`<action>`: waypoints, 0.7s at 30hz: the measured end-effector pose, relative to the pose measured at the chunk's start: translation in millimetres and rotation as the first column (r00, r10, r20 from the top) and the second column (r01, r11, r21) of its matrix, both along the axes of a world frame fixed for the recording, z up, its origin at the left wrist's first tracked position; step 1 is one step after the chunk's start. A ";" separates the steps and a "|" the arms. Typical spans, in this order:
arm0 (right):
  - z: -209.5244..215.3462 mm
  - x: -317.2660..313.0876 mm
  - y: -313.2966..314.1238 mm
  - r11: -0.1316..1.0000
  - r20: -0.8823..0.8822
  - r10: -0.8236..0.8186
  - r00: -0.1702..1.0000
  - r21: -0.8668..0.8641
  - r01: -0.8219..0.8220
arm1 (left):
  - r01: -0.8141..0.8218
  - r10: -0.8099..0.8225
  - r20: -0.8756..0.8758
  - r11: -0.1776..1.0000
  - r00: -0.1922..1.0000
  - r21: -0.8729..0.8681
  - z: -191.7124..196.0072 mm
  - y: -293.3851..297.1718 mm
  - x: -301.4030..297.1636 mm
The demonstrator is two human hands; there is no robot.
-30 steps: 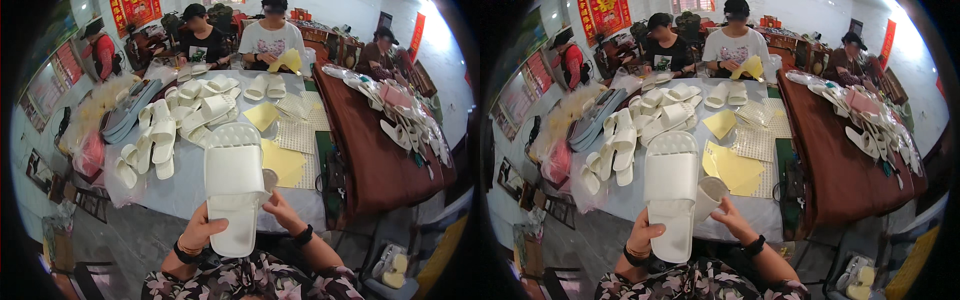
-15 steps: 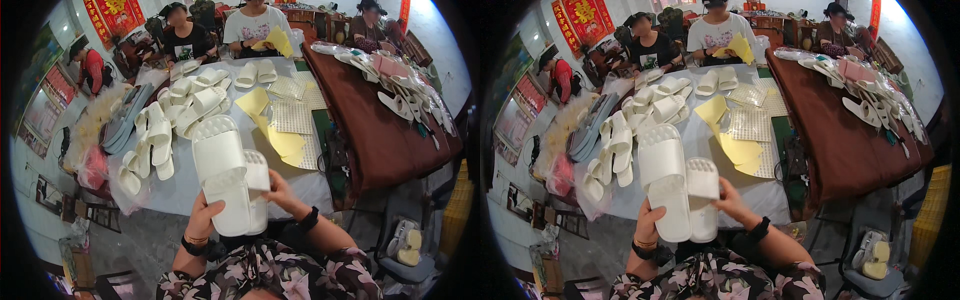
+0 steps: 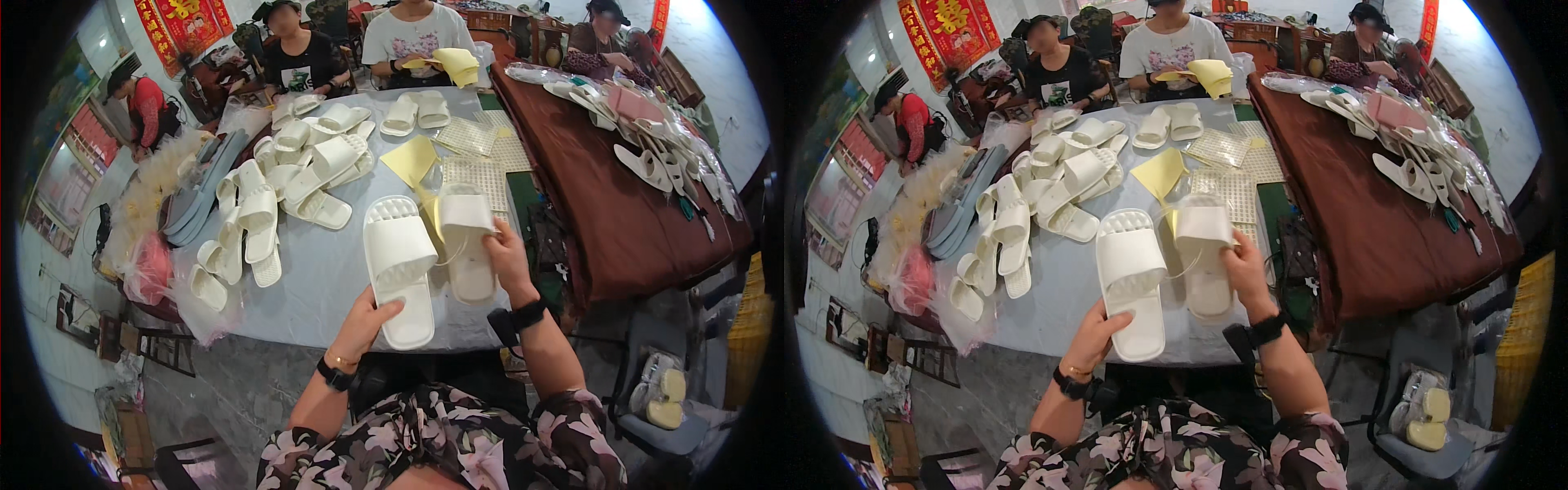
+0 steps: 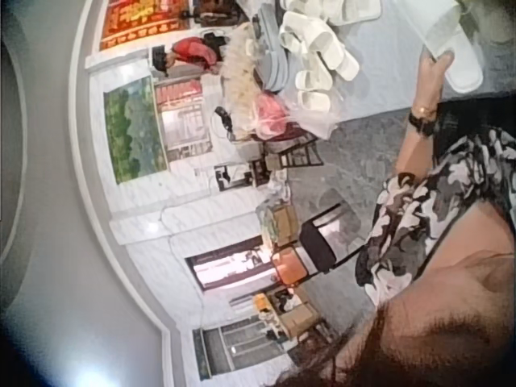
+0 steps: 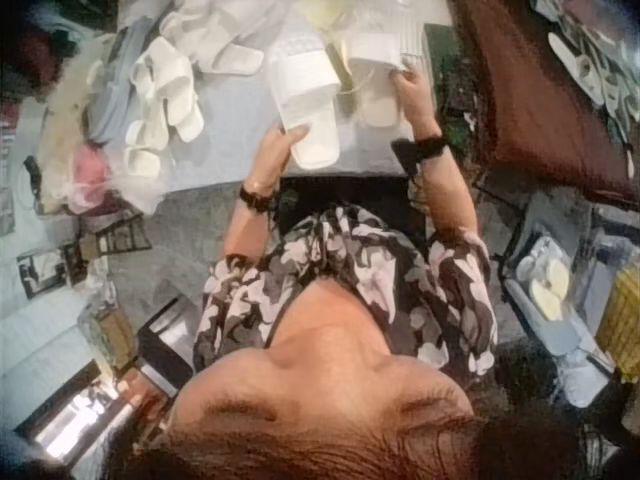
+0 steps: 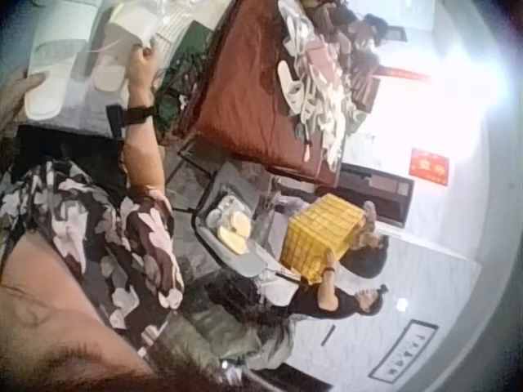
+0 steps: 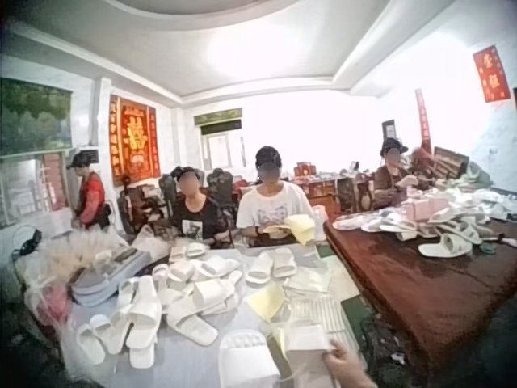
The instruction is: Assembling and inspecting components for white slippers in a manufacturing setting.
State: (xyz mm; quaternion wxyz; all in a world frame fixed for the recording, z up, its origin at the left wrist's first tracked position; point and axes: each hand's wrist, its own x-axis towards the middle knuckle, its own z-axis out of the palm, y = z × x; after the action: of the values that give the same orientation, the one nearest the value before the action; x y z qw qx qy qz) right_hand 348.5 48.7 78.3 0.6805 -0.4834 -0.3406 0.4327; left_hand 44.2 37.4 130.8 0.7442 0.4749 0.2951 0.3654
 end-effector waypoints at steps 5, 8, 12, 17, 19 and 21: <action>-45.2 -3.7 18.9 0.967 0.648 0.114 0.753 -0.247 0.066 | -0.057 0.052 -0.242 0.998 0.969 -0.015 -50.6 26.7 2.4; -51.9 -6.8 9.8 0.911 0.500 0.317 0.806 -0.396 -0.113 | -0.146 0.136 -0.221 0.989 0.966 -0.026 -68.9 23.9 -7.9; -49.9 -13.9 -0.4 0.964 0.740 0.188 0.646 -0.265 0.023 | -0.153 0.148 -0.133 0.988 0.980 -0.029 -69.8 20.4 -11.6; -45.5 -19.7 -1.2 0.972 0.806 0.171 0.567 -0.233 0.038 | -0.161 0.162 -0.057 0.987 0.985 0.018 -73.6 28.9 -0.2; -44.6 -27.4 -6.5 0.989 0.871 -0.064 0.487 -0.008 0.144 | -0.206 0.301 -0.342 0.935 0.890 0.288 -82.5 30.4 3.1; -41.6 -33.3 -13.5 0.990 0.862 -0.089 0.498 0.025 0.135 | -0.065 0.576 -0.527 0.712 0.625 0.700 -90.5 28.2 1.1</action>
State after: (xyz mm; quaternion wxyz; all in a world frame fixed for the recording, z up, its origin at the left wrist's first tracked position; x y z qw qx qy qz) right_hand 315.2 35.2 36.7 0.4366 -0.6710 -0.5912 0.0980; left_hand 45.2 65.6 40.3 0.2844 0.7287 0.5076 0.3611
